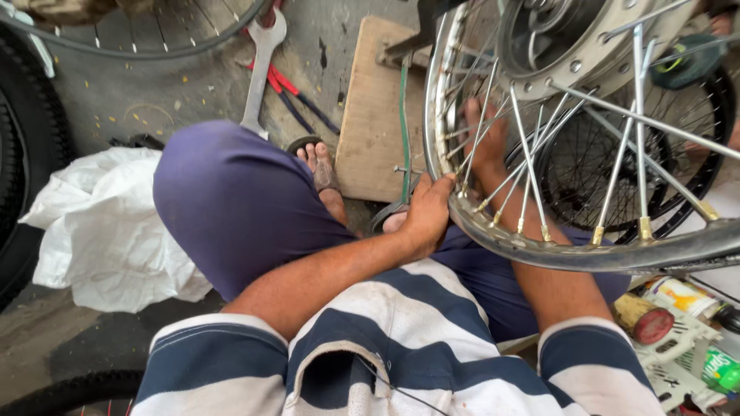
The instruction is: The person sits on the ground with a spoked motorcycle wheel resting on their lap and trues it by hand, turning spoke nipples with a small spoke wrench and checking the rim. They rotate the wheel and spin it to check alignment while continuing to tighten spokes.
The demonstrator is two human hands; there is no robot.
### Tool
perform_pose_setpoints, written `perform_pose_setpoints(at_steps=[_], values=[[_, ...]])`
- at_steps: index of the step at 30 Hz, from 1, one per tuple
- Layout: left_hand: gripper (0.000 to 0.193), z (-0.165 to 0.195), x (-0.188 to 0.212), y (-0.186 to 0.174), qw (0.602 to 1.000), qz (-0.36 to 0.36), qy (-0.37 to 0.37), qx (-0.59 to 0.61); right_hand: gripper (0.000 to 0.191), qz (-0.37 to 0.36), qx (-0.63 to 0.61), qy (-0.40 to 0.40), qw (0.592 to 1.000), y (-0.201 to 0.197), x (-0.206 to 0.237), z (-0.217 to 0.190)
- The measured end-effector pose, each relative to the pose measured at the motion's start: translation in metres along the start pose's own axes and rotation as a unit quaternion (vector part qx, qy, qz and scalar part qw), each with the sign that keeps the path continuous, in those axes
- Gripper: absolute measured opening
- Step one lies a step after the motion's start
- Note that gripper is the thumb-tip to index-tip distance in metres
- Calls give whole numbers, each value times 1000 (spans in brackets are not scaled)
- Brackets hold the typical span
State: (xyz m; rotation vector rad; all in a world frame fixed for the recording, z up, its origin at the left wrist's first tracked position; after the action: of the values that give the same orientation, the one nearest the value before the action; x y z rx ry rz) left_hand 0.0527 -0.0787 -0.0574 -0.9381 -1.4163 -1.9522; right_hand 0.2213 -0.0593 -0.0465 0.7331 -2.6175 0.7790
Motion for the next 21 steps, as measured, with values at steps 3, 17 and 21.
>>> perform_pose_setpoints(at_steps=[3,17,21], values=[[26,1,-2,1,1000,-14,2,-9,31,-61,-24,-62,996,-1,22,3],[28,2,-13,10,997,-57,28,52,30,-226,235,-281,903,-20,71,-21],[28,3,-13,9,998,-49,18,29,33,-196,385,-410,803,-8,85,-46]])
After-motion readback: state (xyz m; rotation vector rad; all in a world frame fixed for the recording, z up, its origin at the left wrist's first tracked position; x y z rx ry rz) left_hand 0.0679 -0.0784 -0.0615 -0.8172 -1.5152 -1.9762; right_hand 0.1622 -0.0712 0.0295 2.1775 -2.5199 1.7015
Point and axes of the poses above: each hand's wrist, its own x-axis away from the middle knuckle, its own y-axis out of the palm, z = x × y, the point moved 9 cm from there along -x, towards the middle knuckle, and after that the axes turned 12 degrees about -x, right-handed, at the moved point
